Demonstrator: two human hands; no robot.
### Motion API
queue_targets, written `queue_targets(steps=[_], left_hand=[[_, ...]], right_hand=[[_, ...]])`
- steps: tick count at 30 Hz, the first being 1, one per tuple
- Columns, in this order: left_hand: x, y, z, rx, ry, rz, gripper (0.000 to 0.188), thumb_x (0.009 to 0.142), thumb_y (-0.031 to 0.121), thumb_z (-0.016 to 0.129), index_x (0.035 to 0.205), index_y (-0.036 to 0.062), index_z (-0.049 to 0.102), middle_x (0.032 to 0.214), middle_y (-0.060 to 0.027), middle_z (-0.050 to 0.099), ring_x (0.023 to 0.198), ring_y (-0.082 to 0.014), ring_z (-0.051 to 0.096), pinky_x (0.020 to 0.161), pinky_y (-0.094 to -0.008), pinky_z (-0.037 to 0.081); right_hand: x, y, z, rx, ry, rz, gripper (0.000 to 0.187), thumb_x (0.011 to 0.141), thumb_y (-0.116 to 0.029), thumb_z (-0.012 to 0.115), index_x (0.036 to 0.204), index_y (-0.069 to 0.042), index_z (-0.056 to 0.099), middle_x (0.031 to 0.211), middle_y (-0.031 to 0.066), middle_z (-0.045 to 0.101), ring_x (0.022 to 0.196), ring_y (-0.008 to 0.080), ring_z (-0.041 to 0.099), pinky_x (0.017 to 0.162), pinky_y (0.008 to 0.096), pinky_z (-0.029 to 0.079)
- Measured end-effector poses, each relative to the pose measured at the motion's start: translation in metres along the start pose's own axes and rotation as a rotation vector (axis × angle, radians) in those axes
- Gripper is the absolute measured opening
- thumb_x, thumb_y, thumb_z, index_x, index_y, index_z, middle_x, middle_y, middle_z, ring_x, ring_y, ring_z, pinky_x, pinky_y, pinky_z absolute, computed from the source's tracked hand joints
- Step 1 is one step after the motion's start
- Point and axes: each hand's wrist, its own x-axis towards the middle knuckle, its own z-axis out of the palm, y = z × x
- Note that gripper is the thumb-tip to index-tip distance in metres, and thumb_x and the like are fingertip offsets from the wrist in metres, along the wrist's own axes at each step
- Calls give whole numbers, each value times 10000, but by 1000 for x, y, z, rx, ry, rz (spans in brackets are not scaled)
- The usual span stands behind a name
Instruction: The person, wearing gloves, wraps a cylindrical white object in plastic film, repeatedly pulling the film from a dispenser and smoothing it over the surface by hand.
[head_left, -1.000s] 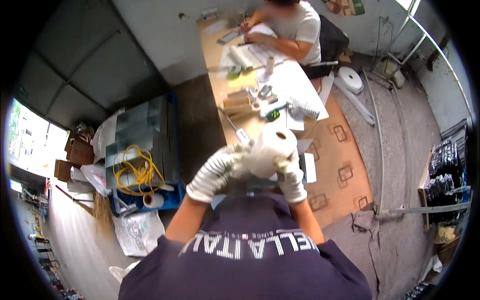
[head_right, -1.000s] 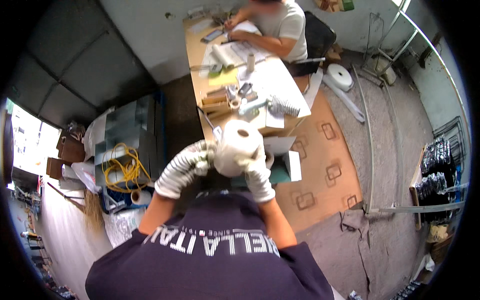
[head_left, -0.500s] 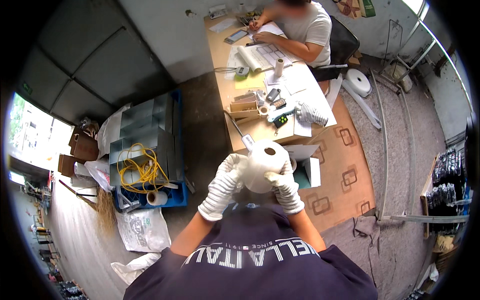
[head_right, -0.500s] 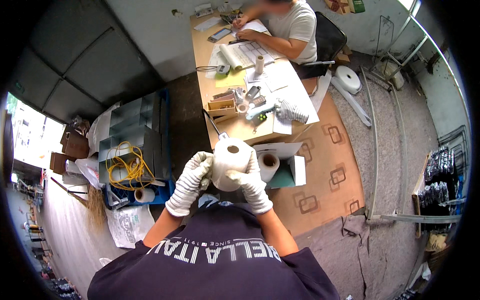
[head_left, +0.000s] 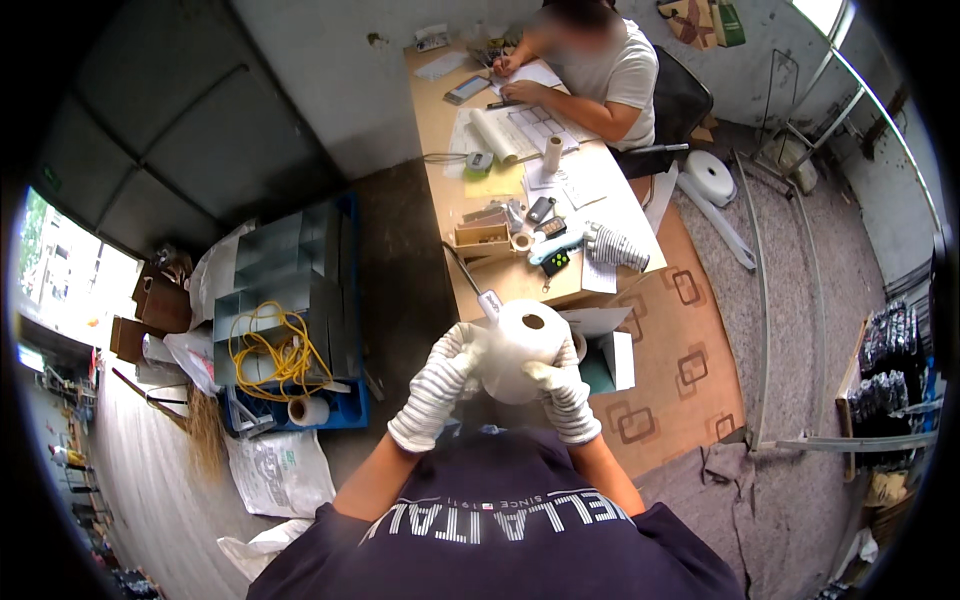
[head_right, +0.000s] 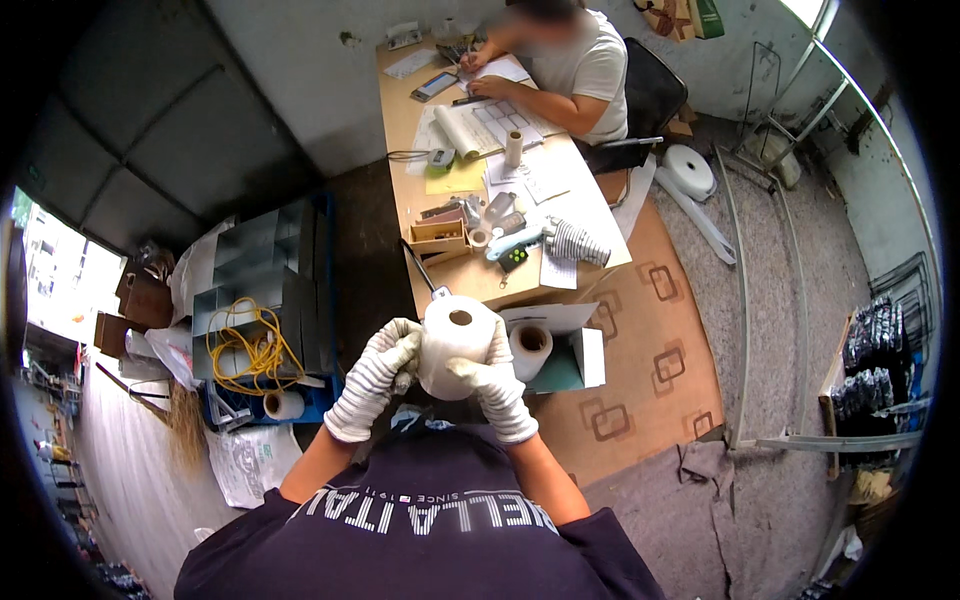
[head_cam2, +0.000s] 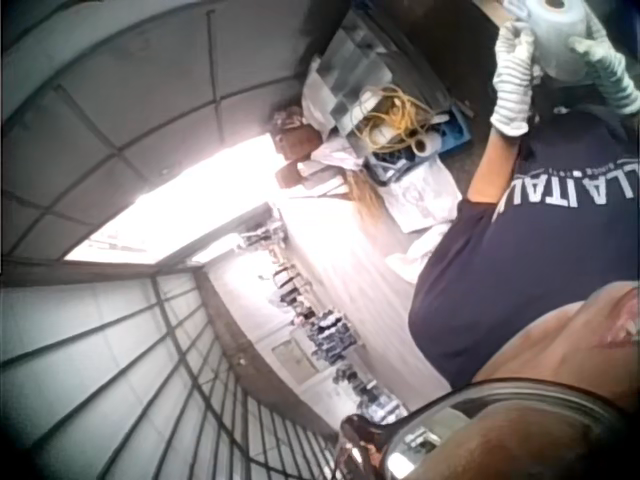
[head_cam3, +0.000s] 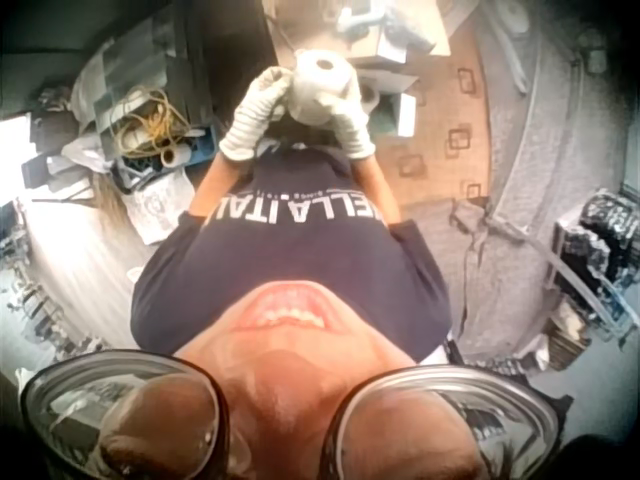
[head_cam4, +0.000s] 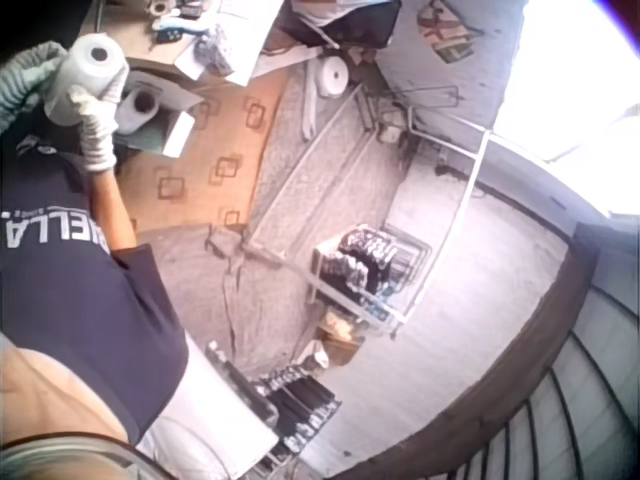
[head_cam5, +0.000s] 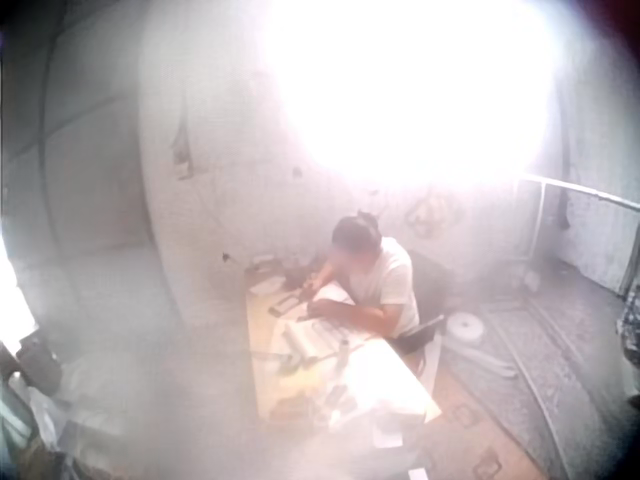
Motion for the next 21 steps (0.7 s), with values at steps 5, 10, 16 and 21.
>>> queue_targets(steps=[5,10,16,21], left_hand=[[1,-2,0,0,4,-5,162,893,257,562,910,99,529,591,54,478,387,-5,364,350,-147,273],[3,1,3,23,-1,-25,150,893,242,561,906,97,528,589,50,487,381,-11,372,347,-150,280],[5,-2,11,26,-18,-47,130,893,226,557,903,99,530,581,49,485,387,-12,379,349,-147,279],[7,0,22,33,-22,-56,116,894,221,554,887,110,526,564,49,474,370,-15,354,336,-151,259]], right_hand=[[0,-2,1,16,28,21,681,627,-133,762,1214,-82,422,1141,67,523,1056,194,503,918,349,405],[0,-1,-5,41,37,33,671,628,-121,749,1211,-75,421,1143,78,528,1051,201,514,909,355,416],[0,0,-17,34,25,-14,691,616,-131,758,1213,-66,416,1137,84,530,1043,202,517,901,356,423],[-3,-9,-21,32,42,-21,693,620,-128,758,1219,-66,414,1137,83,532,1047,208,516,903,359,420]])
